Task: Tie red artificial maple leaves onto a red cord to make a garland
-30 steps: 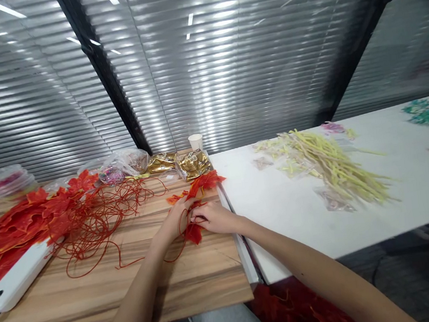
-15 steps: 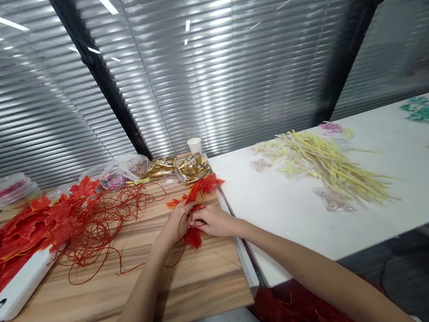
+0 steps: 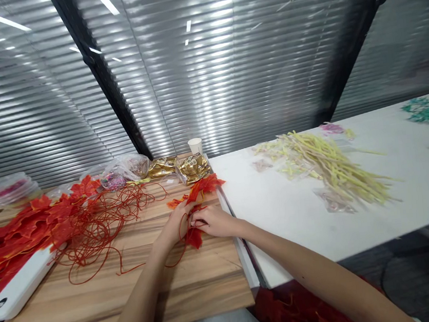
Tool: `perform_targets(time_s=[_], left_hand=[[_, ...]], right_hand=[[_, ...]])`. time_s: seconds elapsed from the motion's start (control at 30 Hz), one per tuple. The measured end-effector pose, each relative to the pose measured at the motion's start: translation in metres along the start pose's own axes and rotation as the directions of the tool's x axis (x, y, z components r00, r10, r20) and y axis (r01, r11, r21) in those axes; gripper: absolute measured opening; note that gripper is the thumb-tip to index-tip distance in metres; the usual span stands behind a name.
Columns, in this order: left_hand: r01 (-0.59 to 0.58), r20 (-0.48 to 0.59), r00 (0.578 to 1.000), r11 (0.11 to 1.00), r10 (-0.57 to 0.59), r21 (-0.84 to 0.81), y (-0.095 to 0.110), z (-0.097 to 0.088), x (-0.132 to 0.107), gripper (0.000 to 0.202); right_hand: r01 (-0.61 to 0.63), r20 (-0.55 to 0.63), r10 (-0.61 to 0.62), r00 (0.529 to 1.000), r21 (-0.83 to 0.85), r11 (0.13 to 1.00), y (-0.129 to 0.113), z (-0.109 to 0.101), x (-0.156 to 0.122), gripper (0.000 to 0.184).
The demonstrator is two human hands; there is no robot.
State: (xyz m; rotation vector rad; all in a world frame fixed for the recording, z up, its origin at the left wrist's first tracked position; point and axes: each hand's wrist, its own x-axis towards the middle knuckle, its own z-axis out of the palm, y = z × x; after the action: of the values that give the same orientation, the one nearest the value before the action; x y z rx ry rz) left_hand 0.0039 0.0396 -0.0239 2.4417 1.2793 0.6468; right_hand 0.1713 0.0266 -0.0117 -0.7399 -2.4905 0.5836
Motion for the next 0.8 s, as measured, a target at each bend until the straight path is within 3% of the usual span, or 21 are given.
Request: perform_targets(time_s=[0.8], left_hand=[[-0.014,-0.023,1.000,0.998,0.013,-0.056,0.0021,0.0000,-0.0004,0.040]], right_hand=[[0.041,-0.034,-0.042,0.999,-0.028,0.999,0.0024,0.0024,0.0000,0.017]])
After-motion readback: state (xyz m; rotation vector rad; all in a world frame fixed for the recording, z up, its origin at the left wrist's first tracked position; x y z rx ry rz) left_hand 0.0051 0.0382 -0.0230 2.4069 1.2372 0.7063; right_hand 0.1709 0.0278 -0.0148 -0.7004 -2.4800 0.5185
